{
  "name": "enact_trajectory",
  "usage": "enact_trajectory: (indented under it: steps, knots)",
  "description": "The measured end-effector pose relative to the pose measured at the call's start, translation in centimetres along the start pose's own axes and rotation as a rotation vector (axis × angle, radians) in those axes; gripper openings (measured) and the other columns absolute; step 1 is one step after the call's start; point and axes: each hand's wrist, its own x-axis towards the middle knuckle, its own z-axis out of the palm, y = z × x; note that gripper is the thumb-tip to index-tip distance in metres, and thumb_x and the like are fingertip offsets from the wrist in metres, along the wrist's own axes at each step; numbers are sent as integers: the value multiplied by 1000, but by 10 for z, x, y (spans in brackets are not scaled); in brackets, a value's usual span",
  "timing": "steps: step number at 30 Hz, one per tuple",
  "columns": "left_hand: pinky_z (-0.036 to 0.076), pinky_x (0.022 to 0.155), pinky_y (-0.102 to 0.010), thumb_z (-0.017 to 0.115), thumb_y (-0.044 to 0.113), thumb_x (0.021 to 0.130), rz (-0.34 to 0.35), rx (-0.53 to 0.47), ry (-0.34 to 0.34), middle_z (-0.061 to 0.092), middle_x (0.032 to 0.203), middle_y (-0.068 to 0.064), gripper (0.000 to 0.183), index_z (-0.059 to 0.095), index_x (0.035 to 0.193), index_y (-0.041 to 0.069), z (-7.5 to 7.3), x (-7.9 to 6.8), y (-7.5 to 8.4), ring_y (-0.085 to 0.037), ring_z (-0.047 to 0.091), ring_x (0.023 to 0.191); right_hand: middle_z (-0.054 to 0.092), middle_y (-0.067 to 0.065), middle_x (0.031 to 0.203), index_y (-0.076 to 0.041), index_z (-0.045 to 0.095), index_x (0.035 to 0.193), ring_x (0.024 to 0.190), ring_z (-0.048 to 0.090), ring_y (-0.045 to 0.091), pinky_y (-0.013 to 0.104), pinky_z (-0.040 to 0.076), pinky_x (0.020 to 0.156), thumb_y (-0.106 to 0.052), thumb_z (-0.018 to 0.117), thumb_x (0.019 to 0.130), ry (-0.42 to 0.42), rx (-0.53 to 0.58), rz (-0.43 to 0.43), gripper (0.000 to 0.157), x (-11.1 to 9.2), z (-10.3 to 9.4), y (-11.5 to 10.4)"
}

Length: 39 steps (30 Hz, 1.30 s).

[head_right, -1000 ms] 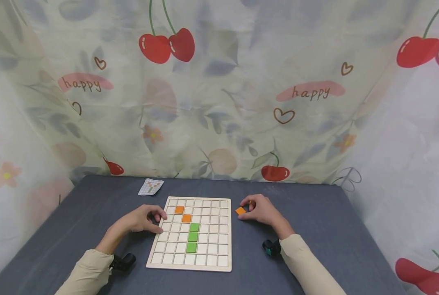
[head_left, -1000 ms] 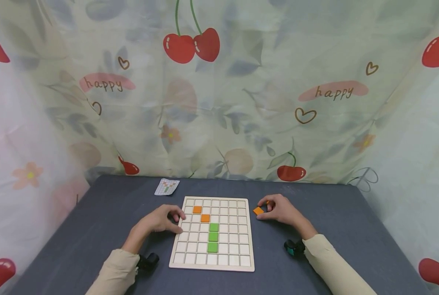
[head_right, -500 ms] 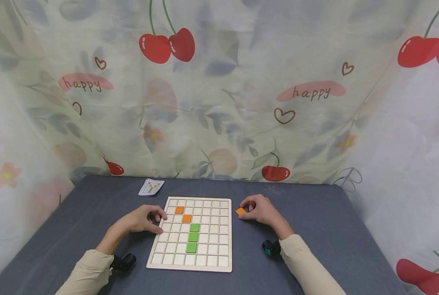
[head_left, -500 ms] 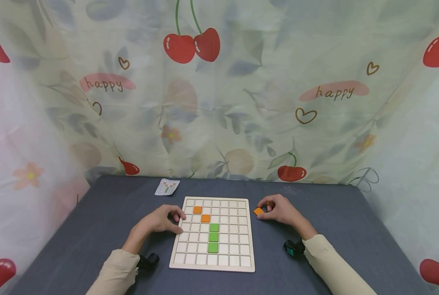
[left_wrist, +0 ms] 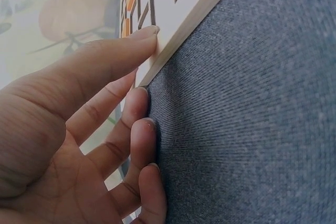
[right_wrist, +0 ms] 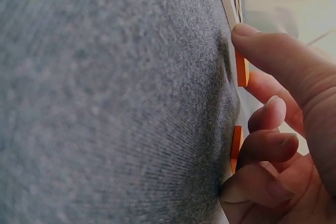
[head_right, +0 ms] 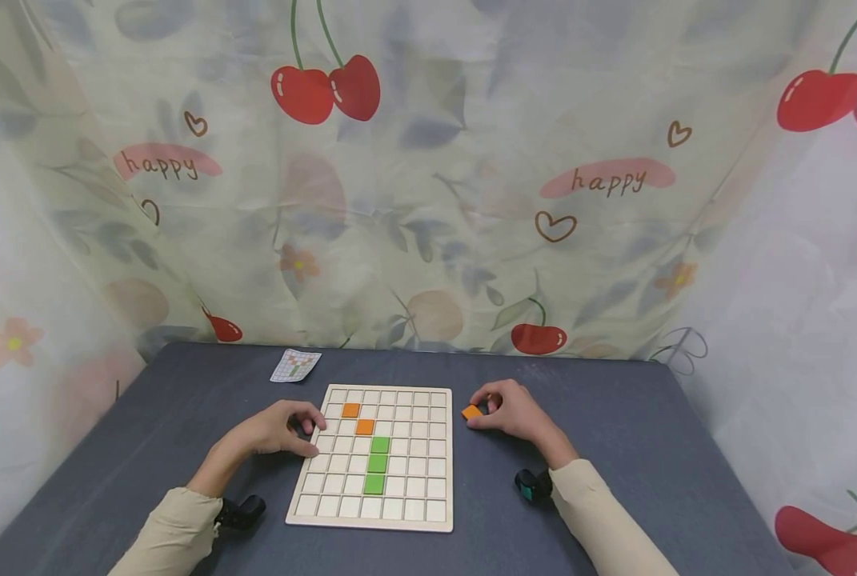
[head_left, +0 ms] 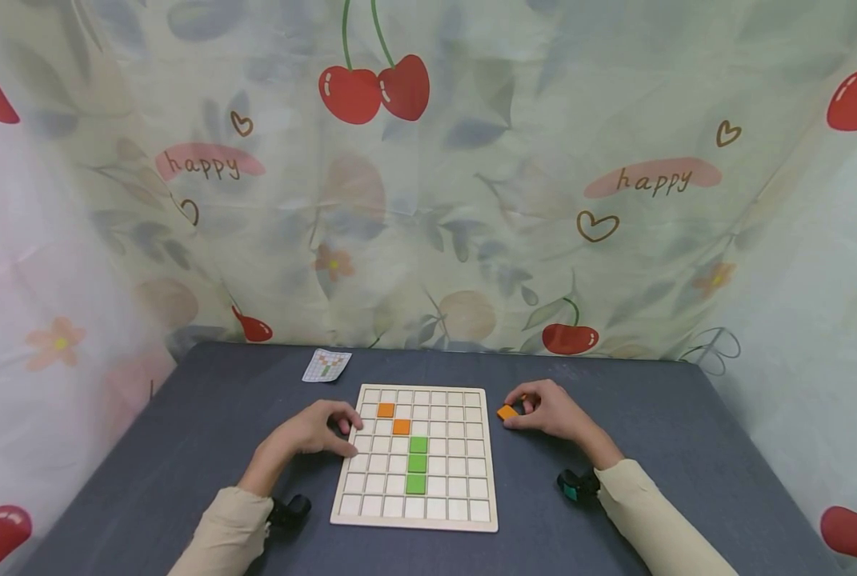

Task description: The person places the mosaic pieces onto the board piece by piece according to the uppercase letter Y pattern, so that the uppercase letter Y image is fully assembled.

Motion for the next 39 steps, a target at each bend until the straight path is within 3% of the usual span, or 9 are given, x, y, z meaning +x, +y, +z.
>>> enact_trajectory:
  steps: [18, 31, 39]
  knots:
    - [41, 71, -36, 89, 1, 75, -21, -20, -3, 56, 86, -8, 31, 70, 100, 6, 0, 0, 0, -21, 50, 78, 67, 1, 90, -4, 73, 108, 77, 64, 20, 29, 53, 70, -16, 86, 84, -18, 102, -69, 29, -12, -6, 1]
    - [41, 71, -36, 89, 2, 76, -23, -17, -4, 56, 86, -7, 31, 70, 100, 6, -1, -1, 0, -21, 50, 78, 68, 4, 95, -3, 73, 111, 81, 62, 20, 28, 52, 74, -8, 81, 86, -46, 125, -118, 27, -13, -2, -5]
    - [41, 72, -36, 89, 2, 75, -26, -12, -3, 56, 86, -7, 31, 70, 100, 7, -1, 0, 1, -20, 50, 78, 68, 3, 95, -3, 73, 110, 77, 61, 19, 29, 52, 69, -4, 78, 86, -29, 129, -141, 25, -8, 4, -14]
